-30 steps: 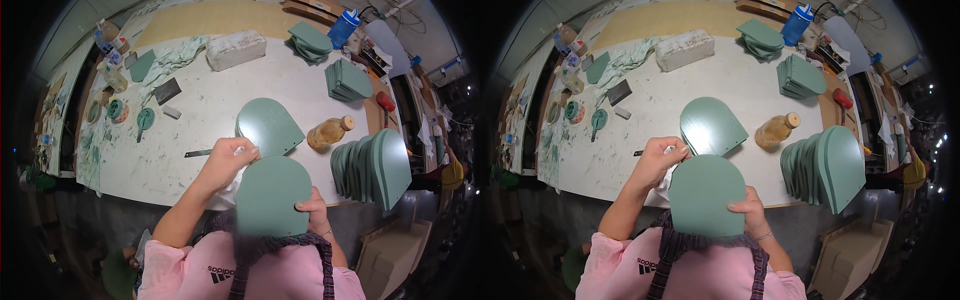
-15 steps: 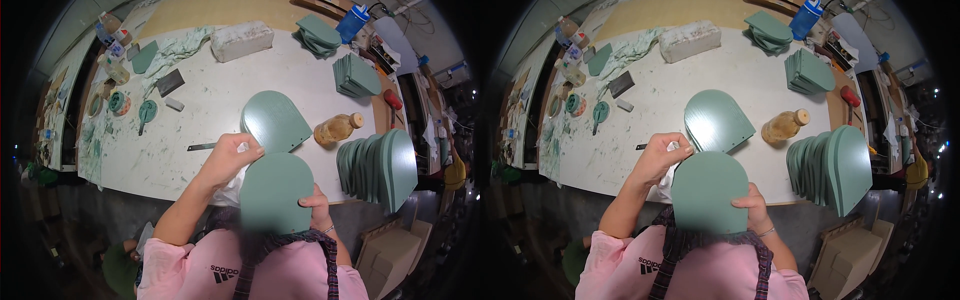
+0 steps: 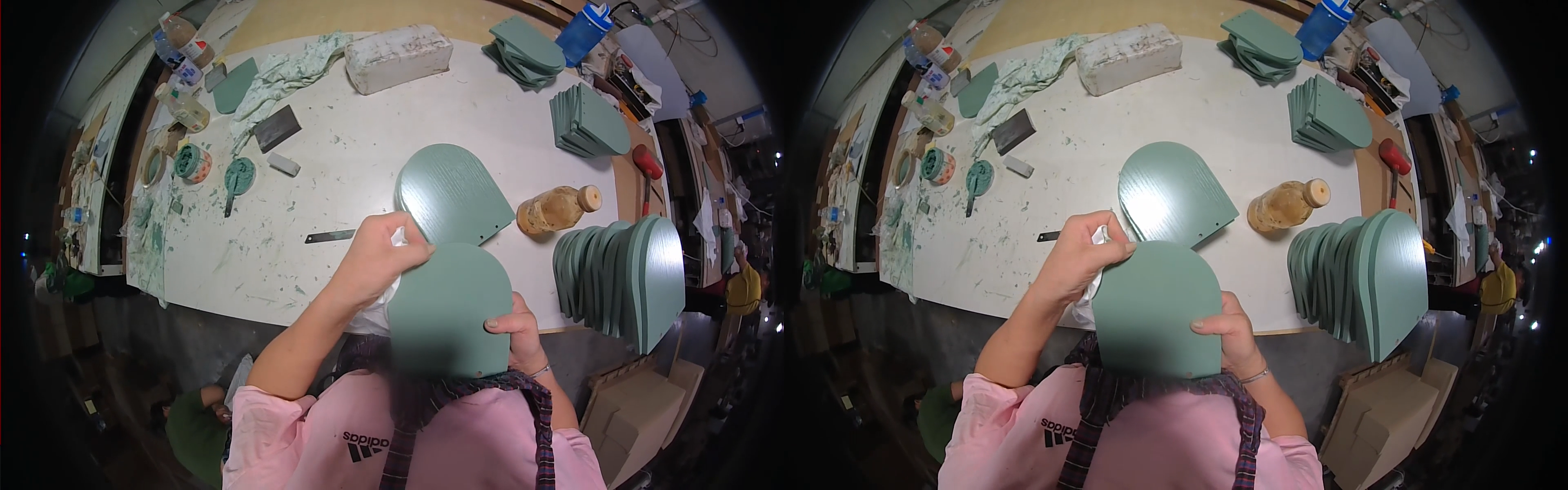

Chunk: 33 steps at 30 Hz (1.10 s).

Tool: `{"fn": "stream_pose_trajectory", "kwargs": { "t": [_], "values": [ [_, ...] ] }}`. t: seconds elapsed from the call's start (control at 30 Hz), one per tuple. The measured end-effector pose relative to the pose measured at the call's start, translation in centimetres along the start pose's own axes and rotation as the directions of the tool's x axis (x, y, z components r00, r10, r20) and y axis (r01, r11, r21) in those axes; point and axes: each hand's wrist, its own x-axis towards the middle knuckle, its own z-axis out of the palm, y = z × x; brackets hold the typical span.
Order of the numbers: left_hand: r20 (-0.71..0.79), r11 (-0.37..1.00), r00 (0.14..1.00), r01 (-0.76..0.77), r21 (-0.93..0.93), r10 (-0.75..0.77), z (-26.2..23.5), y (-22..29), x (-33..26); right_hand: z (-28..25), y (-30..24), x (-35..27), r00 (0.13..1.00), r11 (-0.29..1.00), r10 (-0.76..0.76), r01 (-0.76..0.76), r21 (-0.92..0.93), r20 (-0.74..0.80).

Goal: The person wipes green wooden components with a white cloth, applying a liquid from a plastic bottle to the pieces and the cloth. They pick up the components individually from a stack to clean the surfaces and edges before setting them aside.

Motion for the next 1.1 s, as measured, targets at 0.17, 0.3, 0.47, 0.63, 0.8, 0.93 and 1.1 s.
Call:
{"fn": "stream_pose_trajectory", "kwargs": {
  "t": [0.17,0.3,0.47,0.63,0.8,0.93,1.1],
  "values": [
    [-0.022,0.996,0.999,-0.05,-0.067,0.049,0.0,0.6,-0.4,-0.2,-0.2,0.1,1.0,1.0,0.0,0.0,-0.001,-0.007],
    [-0.03,0.995,1.0,-0.009,-0.097,0.006,-0.6,0.6,-0.6,0.1,-0.1,0.4,0.999,1.0,0.009,-0.009,0.013,-0.034],
    [-0.018,0.991,0.999,0.028,-0.128,-0.031,-1.0,-0.1,0.0,0.1,-0.2,0.6,0.999,0.999,0.032,-0.032,0.01,-0.029],
    [-0.055,0.989,0.998,0.016,-0.15,-0.024,-0.1,-0.2,0.0,-0.1,-0.2,0.6,1.0,1.0,0.0,0.0,0.009,-0.023],
    [-0.057,0.89,0.965,-0.211,0.405,0.254,0.1,-0.3,-0.5,-0.6,-0.4,0.3,1.0,0.996,0.02,-0.021,-0.085,-0.009],
    [-0.15,0.809,0.956,-0.123,0.574,0.251,-0.1,0.1,-1.4,0.5,-0.8,0.4,1.0,0.986,-0.022,0.024,-0.167,0.01],
    [-0.181,0.903,0.933,-0.232,0.36,0.312,0.2,0.0,-0.7,2.6,-2.6,-1.0,0.985,0.922,-0.171,0.159,-0.354,-0.004]
  ]
}}
